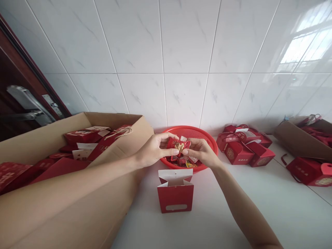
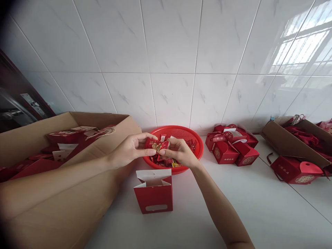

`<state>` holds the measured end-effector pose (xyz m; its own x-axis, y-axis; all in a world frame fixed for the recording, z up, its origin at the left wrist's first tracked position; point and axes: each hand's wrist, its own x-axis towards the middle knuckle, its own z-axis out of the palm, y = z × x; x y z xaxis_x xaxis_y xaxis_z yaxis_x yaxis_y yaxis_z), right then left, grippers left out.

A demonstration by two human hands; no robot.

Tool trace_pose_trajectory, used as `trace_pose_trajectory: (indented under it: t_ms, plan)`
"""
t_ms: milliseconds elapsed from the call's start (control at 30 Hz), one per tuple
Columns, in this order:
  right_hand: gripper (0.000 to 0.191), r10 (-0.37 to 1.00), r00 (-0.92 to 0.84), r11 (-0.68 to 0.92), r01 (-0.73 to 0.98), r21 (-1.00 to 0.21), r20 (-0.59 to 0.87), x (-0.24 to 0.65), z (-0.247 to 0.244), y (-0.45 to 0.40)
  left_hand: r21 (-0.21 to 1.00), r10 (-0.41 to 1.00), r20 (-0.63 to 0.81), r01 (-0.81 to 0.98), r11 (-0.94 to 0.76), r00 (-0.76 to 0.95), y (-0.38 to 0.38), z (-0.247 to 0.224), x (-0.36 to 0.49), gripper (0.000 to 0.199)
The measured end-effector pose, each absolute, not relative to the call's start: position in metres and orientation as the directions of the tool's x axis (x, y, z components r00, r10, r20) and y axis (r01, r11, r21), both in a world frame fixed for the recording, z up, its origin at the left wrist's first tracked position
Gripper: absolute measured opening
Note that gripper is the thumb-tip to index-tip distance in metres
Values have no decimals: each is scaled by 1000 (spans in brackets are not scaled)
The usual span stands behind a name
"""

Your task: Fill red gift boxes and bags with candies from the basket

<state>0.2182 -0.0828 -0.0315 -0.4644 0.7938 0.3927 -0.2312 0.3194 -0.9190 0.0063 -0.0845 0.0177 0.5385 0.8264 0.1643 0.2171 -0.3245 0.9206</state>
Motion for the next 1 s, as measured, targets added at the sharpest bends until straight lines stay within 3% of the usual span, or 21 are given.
trace_pose_trajectory:
  t_ms: [700,867,933,1000]
  plan:
    - [26,764,-520,306,-229,-924,382,220,-36,-86,950,783,99,177,-259,614,-89,19,7,37]
    - [39,755,-515,450,-42,-892,405,240,-31,-67,929,836,142,221,-297,530,-86,18,7,34]
    - [31,815,-457,487,203,-850,357,251,-35,-47,926,857,147,237,-295,494,-84,16,7,35]
    - [18,896,-420,399,618,-678,145,262,-44,-26,922,871,139,259,-287,471,-83,16,6,35]
